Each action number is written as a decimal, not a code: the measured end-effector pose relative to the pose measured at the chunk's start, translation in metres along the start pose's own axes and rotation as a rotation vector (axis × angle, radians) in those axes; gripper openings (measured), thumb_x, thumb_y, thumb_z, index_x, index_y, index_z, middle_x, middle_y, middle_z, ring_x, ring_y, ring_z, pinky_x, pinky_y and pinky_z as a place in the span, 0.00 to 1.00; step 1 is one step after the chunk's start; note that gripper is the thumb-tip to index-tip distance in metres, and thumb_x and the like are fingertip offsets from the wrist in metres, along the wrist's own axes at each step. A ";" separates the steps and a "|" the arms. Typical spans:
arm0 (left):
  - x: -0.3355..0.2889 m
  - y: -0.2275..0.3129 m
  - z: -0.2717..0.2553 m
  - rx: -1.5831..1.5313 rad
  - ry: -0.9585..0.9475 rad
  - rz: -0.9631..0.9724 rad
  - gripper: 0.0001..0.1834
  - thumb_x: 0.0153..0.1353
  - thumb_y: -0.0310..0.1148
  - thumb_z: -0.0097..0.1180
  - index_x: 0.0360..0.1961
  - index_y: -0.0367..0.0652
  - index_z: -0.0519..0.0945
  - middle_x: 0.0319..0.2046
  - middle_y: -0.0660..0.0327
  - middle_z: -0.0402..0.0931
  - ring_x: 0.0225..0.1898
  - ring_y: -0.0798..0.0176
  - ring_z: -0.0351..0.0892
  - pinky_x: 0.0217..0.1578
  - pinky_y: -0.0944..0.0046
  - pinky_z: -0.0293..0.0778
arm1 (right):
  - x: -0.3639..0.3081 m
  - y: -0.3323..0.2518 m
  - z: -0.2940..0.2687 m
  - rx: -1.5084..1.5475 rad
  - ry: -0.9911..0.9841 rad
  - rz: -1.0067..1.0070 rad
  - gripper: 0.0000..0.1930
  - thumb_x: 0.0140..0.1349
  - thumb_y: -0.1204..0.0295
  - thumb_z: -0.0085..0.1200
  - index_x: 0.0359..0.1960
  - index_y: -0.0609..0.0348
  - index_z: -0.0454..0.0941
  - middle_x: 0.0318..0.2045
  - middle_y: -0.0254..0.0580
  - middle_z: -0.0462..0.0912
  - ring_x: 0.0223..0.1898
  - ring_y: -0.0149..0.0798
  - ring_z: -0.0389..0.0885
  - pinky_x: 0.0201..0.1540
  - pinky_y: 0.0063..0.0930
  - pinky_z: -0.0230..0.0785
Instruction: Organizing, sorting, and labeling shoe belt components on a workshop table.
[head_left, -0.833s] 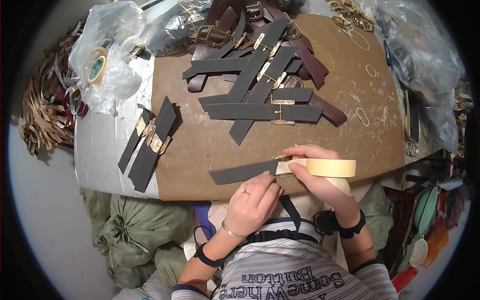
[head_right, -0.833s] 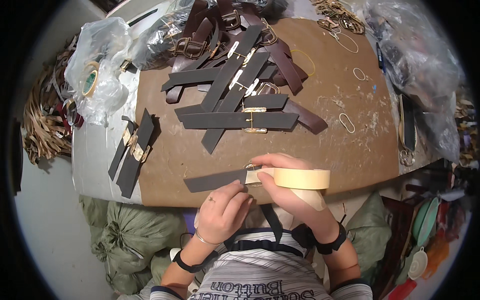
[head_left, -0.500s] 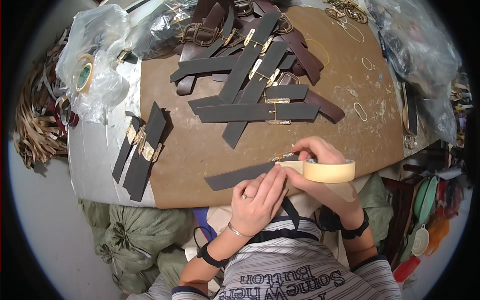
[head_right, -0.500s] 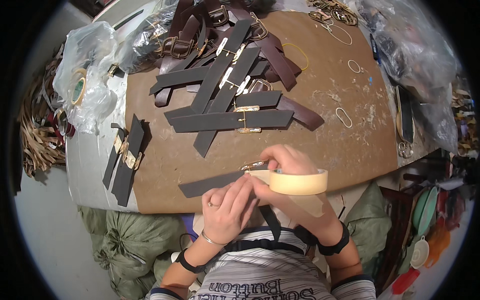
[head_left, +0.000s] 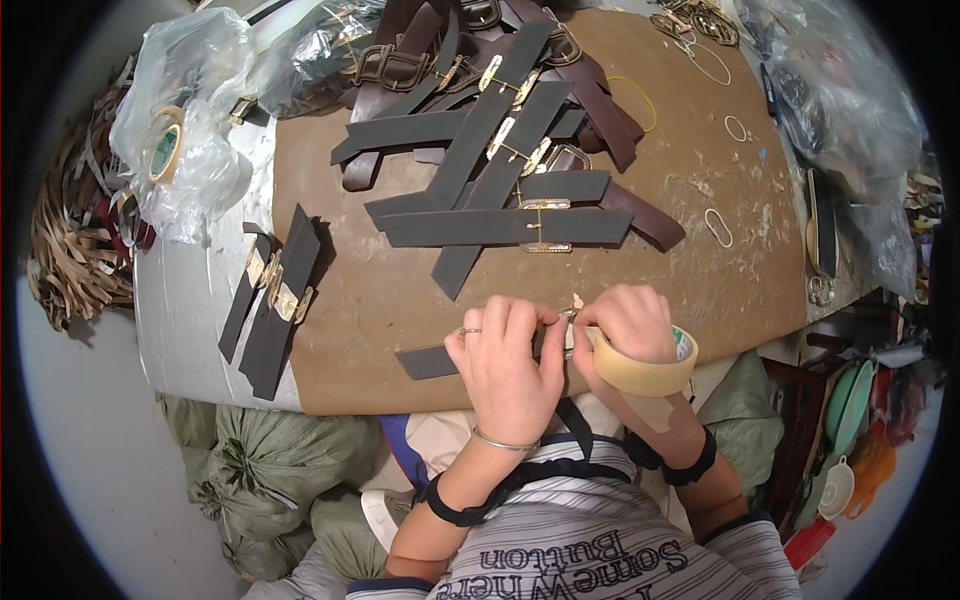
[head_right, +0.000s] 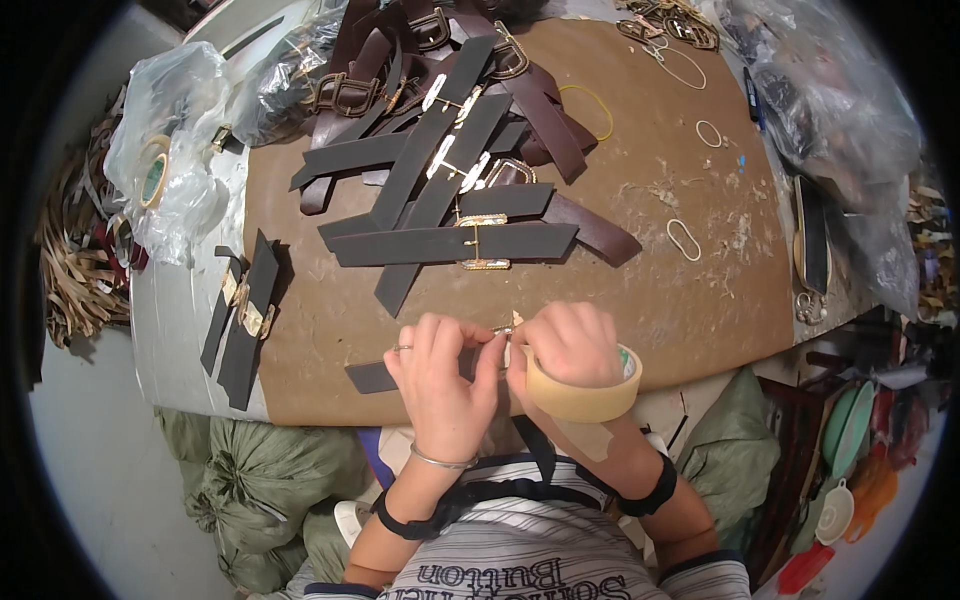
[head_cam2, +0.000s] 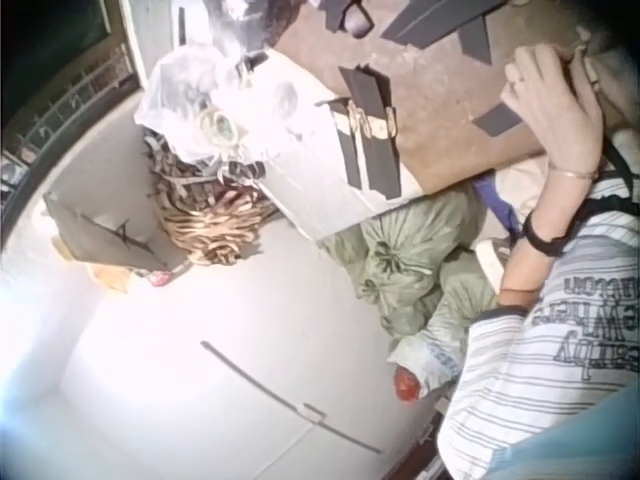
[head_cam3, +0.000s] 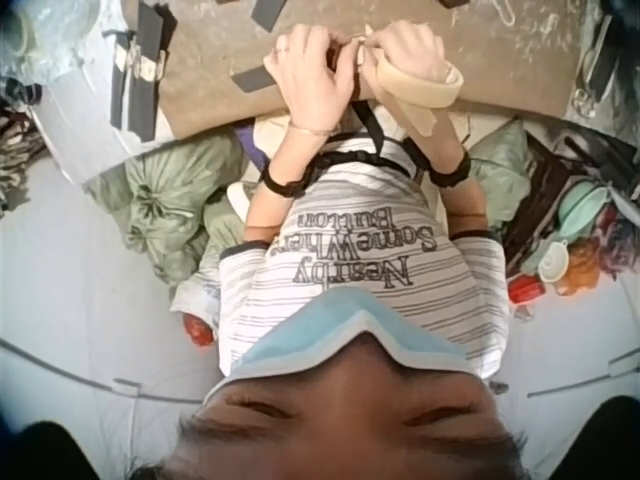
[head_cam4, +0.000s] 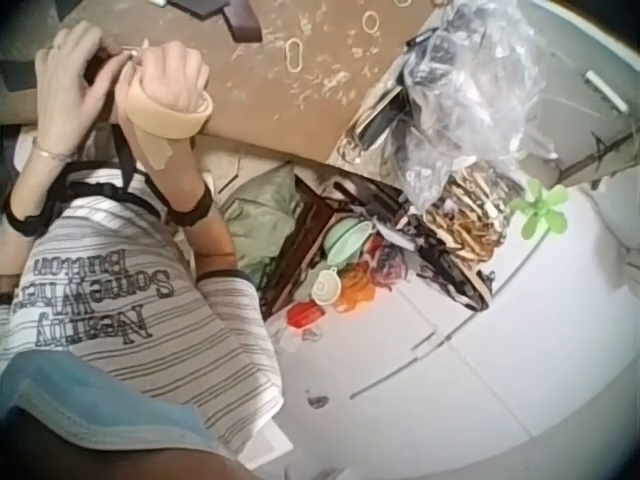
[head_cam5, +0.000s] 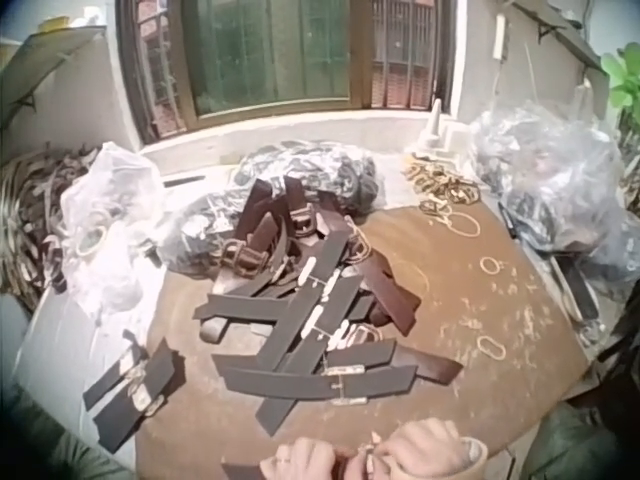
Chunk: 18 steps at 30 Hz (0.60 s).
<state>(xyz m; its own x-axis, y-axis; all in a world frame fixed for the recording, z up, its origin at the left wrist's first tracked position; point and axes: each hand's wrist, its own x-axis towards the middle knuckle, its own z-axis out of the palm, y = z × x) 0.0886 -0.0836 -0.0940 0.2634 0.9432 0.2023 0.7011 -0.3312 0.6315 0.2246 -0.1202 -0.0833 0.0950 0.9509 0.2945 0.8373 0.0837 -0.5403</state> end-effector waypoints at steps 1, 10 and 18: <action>0.000 0.000 0.000 0.001 -0.002 0.000 0.08 0.53 0.33 0.67 0.29 0.49 0.79 0.30 0.67 0.70 0.36 0.59 0.68 0.41 0.57 0.56 | -0.001 -0.001 0.002 -0.013 0.010 -0.024 0.09 0.46 0.77 0.64 0.29 0.56 0.77 0.32 0.38 0.76 0.37 0.45 0.75 0.42 0.39 0.65; -0.002 0.002 0.001 0.087 -0.002 0.017 0.08 0.53 0.35 0.68 0.30 0.49 0.79 0.40 0.61 0.70 0.43 0.53 0.67 0.42 0.55 0.59 | -0.023 0.018 0.017 0.118 0.154 -0.331 0.14 0.42 0.81 0.63 0.34 0.61 0.77 0.36 0.44 0.77 0.42 0.50 0.77 0.51 0.49 0.77; -0.002 -0.002 0.001 0.019 -0.004 0.032 0.08 0.55 0.37 0.66 0.31 0.50 0.79 0.37 0.65 0.71 0.42 0.55 0.68 0.42 0.55 0.58 | -0.015 -0.010 0.000 0.087 0.097 0.064 0.08 0.47 0.82 0.62 0.28 0.60 0.76 0.29 0.43 0.78 0.34 0.49 0.75 0.35 0.41 0.69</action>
<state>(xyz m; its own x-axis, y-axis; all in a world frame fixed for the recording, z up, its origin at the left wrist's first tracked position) 0.0872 -0.0848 -0.0965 0.2885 0.9319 0.2198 0.7048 -0.3621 0.6100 0.2146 -0.1351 -0.0821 0.2023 0.9222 0.3296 0.7786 0.0527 -0.6253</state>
